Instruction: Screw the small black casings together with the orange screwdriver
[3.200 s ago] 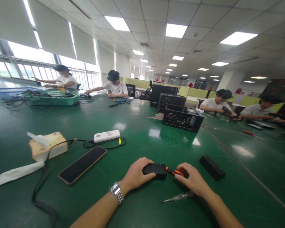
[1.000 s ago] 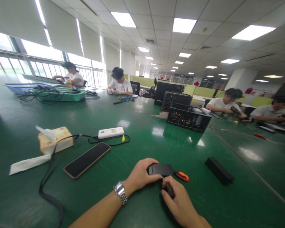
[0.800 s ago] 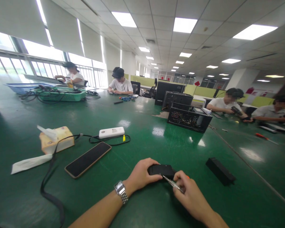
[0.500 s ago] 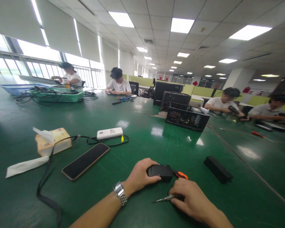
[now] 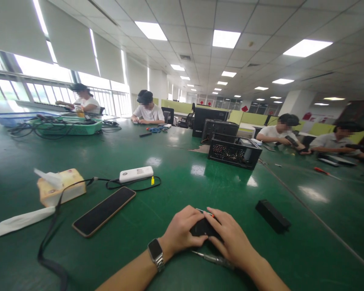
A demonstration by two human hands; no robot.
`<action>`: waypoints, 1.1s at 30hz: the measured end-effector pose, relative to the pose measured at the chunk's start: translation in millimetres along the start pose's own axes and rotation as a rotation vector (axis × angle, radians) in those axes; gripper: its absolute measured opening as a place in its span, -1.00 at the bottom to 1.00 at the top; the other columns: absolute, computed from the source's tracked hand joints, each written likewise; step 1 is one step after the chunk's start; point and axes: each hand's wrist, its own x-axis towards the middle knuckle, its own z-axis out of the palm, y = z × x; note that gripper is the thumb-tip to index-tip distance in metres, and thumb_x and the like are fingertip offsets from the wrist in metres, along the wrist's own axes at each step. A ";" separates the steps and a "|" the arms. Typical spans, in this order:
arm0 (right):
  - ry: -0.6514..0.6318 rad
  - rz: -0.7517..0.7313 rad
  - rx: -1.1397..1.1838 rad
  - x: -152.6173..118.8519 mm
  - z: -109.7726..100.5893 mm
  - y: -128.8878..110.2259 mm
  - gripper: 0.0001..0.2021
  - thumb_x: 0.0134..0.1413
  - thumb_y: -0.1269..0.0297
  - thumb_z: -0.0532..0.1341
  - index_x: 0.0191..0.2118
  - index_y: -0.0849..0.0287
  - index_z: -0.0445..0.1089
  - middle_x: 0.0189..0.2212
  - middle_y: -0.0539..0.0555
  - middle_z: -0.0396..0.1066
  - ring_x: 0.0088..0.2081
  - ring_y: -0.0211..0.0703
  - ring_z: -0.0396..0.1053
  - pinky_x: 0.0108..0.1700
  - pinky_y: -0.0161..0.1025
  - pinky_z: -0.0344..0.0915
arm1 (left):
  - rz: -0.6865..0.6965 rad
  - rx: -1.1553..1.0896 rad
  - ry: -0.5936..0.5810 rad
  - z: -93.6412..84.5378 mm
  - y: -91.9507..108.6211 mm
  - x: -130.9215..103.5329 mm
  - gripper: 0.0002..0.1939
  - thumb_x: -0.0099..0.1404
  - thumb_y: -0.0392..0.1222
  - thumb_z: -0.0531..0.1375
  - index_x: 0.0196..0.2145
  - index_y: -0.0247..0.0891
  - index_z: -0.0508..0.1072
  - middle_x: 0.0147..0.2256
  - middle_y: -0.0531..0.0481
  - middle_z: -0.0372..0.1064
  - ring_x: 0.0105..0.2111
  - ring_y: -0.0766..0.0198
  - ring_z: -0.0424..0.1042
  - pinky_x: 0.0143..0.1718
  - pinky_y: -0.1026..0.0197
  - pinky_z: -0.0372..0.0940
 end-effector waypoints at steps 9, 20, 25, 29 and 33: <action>0.175 0.370 -0.152 -18.1 -14.1 51.2 -0.57 0.28 0.11 -0.01 0.20 0.01 0.27 -0.07 0.15 0.42 -0.18 -0.07 0.42 -0.16 -0.17 0.34 | -0.172 -0.075 0.116 -9.9 -13.9 -4.7 -0.57 0.30 0.01 0.19 0.08 -0.19 0.39 -0.01 -0.14 0.40 -0.03 0.08 0.38 0.01 0.09 0.32; -0.008 0.913 -0.390 -43.8 -17.0 116.2 -0.49 0.24 0.00 -0.08 0.15 0.09 0.35 -0.07 0.16 0.47 -0.11 0.09 0.40 -0.20 -0.06 0.31 | -0.273 -0.077 0.085 -16.3 -16.8 -4.2 -0.62 0.46 -0.17 -0.11 0.04 -0.21 0.42 -0.07 -0.10 0.43 -0.06 0.17 0.38 0.04 0.12 0.28; -0.004 0.855 -0.412 -46.9 -16.0 124.3 -0.53 0.21 0.03 -0.06 0.01 0.07 0.47 -0.02 0.12 0.46 -0.03 0.15 0.32 -0.09 0.04 0.19 | -0.271 -0.099 0.076 -16.5 -15.0 -3.7 -0.61 0.46 -0.18 -0.10 0.12 -0.23 0.34 -0.06 -0.10 0.43 -0.05 0.17 0.37 0.06 0.11 0.26; 0.044 0.847 -0.451 -53.9 -10.6 136.5 -0.58 0.19 0.09 -0.03 -0.01 0.02 0.48 -0.01 0.08 0.47 0.02 0.13 0.28 0.13 0.20 -0.09 | -0.260 -0.105 0.062 -16.2 -16.0 -5.7 -0.57 0.44 -0.21 -0.12 0.19 -0.23 0.25 -0.04 -0.10 0.40 -0.05 0.16 0.36 0.05 0.07 0.25; 0.022 0.862 -0.434 -54.4 -11.4 138.7 -0.57 0.21 0.05 -0.05 0.05 -0.01 0.42 -0.03 0.08 0.47 0.07 0.10 0.26 0.18 0.23 -0.18 | -0.312 -0.104 0.049 -12.9 -20.3 -9.7 -0.49 0.44 -0.21 -0.12 0.31 -0.16 0.00 -0.03 -0.10 0.36 -0.06 0.17 0.34 0.05 0.04 0.25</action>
